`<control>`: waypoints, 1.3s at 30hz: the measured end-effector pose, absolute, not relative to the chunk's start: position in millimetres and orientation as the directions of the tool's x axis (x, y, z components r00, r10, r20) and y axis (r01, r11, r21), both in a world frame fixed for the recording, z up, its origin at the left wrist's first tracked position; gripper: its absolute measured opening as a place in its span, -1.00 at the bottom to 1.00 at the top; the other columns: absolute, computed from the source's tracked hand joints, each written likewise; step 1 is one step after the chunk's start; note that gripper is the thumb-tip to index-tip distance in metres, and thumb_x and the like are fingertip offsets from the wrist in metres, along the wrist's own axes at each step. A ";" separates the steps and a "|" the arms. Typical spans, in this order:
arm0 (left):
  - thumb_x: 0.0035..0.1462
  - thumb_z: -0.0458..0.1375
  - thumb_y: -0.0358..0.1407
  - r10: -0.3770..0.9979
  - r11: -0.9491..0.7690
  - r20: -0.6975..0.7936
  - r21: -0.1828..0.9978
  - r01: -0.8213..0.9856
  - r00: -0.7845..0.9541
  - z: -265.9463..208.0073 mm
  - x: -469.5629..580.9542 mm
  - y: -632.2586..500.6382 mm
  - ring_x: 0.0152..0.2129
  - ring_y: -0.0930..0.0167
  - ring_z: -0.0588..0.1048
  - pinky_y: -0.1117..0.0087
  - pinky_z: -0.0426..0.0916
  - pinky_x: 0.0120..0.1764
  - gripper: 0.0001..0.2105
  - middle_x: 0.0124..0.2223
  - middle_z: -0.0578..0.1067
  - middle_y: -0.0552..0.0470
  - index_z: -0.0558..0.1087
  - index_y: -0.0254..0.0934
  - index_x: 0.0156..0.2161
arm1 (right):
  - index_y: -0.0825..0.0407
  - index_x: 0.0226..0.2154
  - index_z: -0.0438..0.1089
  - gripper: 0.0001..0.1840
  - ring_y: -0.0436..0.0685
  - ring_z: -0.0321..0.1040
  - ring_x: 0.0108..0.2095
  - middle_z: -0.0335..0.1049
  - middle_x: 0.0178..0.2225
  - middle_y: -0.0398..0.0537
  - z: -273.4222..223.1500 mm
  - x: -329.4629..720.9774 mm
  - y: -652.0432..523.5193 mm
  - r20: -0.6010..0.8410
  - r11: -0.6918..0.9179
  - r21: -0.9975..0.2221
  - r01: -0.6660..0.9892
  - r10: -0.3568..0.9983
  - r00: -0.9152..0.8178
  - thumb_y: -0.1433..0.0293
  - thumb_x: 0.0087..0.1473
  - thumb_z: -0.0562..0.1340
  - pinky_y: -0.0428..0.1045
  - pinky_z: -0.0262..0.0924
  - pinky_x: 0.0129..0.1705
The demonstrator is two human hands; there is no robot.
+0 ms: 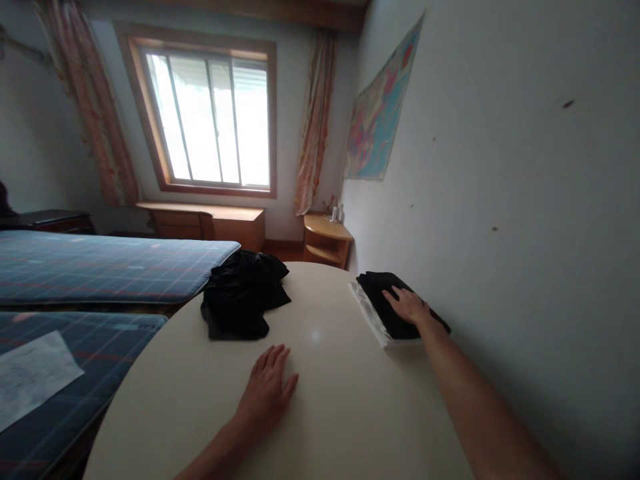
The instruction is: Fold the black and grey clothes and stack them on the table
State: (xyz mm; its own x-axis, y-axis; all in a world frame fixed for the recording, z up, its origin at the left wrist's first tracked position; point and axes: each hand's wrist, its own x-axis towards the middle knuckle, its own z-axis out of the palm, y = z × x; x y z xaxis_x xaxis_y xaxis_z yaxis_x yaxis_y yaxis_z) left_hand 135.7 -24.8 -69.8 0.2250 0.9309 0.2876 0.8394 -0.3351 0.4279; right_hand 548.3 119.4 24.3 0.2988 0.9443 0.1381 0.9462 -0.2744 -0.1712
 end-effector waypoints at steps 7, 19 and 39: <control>0.24 -0.02 -0.15 0.949 -0.298 0.218 0.394 0.870 0.226 -54.8 138.6 -28.5 0.28 0.17 0.16 0.08 0.03 0.30 -0.48 0.29 0.29 -0.18 0.29 -0.36 0.23 | -0.11 0.37 -0.05 -0.21 0.47 -0.21 0.36 -0.12 0.39 0.09 18.9 515.2 94.4 0.113 -0.288 -0.054 0.956 0.950 0.292 -0.12 0.23 -0.14 0.40 -0.30 0.29; 0.25 0.00 -0.18 0.942 -0.288 0.280 0.387 0.876 0.185 -50.2 141.5 -23.6 0.20 0.18 0.27 0.12 0.12 0.24 -0.52 0.24 0.35 -0.19 0.29 -0.33 0.22 | 0.11 0.35 0.01 -0.20 0.57 -0.22 0.35 -0.17 0.40 0.22 -7.0 396.3 34.4 0.124 -0.178 -0.034 0.983 0.976 0.181 0.09 0.18 0.11 0.37 -0.30 0.29; 0.25 -0.02 -0.40 0.870 -0.023 0.465 0.374 0.927 -0.166 -12.7 58.3 59.4 -0.10 0.22 0.46 0.23 0.32 0.04 -0.73 -0.09 0.50 -0.16 0.48 -0.32 -0.05 | -0.04 0.24 0.25 -0.40 0.33 -0.07 0.32 0.09 0.32 0.09 -31.5 357.7 2.8 0.145 0.020 -0.273 0.962 0.989 0.020 0.09 0.24 0.00 0.31 -0.29 0.30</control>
State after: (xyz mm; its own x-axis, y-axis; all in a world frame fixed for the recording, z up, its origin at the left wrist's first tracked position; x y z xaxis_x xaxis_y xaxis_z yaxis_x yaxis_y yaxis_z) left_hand 58.3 59.4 -12.7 -0.1656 0.8697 0.4650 0.9271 -0.0235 0.3740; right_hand 357.7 2.8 -31.5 0.0202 0.9892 0.1448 0.9619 0.0203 -0.2725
